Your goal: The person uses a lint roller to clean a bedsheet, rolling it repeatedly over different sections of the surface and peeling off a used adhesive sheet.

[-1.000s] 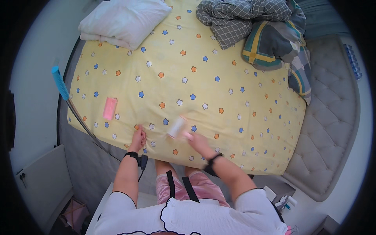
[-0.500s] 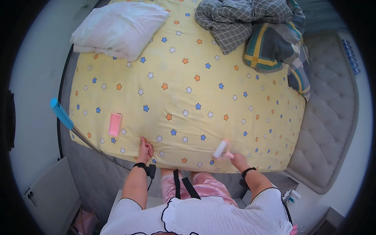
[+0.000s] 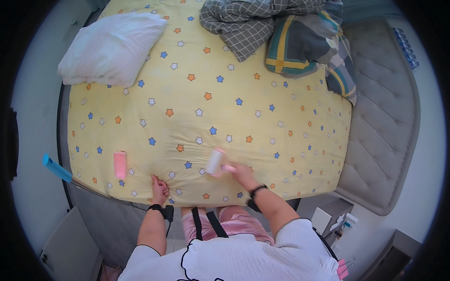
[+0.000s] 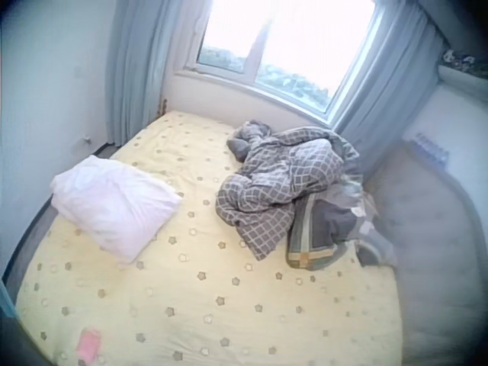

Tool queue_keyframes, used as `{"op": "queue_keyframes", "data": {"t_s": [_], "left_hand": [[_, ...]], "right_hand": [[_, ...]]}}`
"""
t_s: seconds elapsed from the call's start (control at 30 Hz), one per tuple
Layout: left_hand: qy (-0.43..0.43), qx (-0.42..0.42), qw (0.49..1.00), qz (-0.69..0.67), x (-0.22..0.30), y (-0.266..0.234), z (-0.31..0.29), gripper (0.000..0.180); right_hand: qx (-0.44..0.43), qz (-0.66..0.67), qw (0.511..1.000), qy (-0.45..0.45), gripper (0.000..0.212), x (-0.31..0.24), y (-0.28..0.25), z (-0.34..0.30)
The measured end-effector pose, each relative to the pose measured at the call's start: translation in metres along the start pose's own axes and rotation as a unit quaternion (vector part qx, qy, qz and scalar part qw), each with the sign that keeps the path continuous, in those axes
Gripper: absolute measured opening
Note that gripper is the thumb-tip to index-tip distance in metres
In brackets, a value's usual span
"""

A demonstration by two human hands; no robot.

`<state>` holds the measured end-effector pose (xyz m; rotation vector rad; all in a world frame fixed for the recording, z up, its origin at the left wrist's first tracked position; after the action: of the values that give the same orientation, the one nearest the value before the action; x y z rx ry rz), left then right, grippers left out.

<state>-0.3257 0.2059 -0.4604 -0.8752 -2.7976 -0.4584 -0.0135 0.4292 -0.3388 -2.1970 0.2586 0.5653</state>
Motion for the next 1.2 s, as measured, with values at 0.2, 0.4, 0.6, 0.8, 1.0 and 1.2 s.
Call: {"op": "queue_keyframes", "data": {"t_s": [0.2, 0.4, 0.6, 0.8, 1.0, 1.2], "left_hand": [[0.08, 0.062, 0.985, 0.141, 0.002, 0.007, 0.002, 0.073], [0.104, -0.059, 0.797, 0.592, 0.055, 0.125, -0.013, 0.061], [0.1, -0.095, 0.86, 0.491, 0.11, 0.229, 0.039, 0.063], [0.123, 0.004, 0.904, 0.409, 0.11, 0.2, 0.069, 0.068], [0.044, 0.008, 0.921, 0.387, 0.113, 0.208, 0.06, 0.068], [-0.011, 0.016, 0.924, 0.382, 0.112, 0.209, 0.064, 0.067]], "right_hand": [[-0.01, -0.166, 0.948, 0.272, 0.022, 0.273, -0.063, -0.236], [0.113, 0.003, 0.994, 0.015, 0.024, 0.104, -0.033, -0.051], [0.195, 0.028, 0.979, 0.054, 0.024, 0.006, -0.078, 0.166], [0.128, -0.024, 0.99, 0.059, 0.018, 0.112, -0.024, -0.037], [0.035, -0.06, 0.993, 0.094, 0.03, 0.149, -0.014, -0.102], [0.169, -0.075, 0.98, -0.068, 0.041, -0.028, -0.115, 0.226]]}}
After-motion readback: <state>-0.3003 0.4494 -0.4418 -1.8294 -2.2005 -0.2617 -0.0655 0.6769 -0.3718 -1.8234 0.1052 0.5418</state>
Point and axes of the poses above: each hand's wrist, its own z-axis towards the middle knuckle, its own y-axis out of the palm, x = y × z, the point moved 9 cm from there along z, towards the middle knuckle, and after that the axes turned 1 degree about x, right-handed, at the moved point
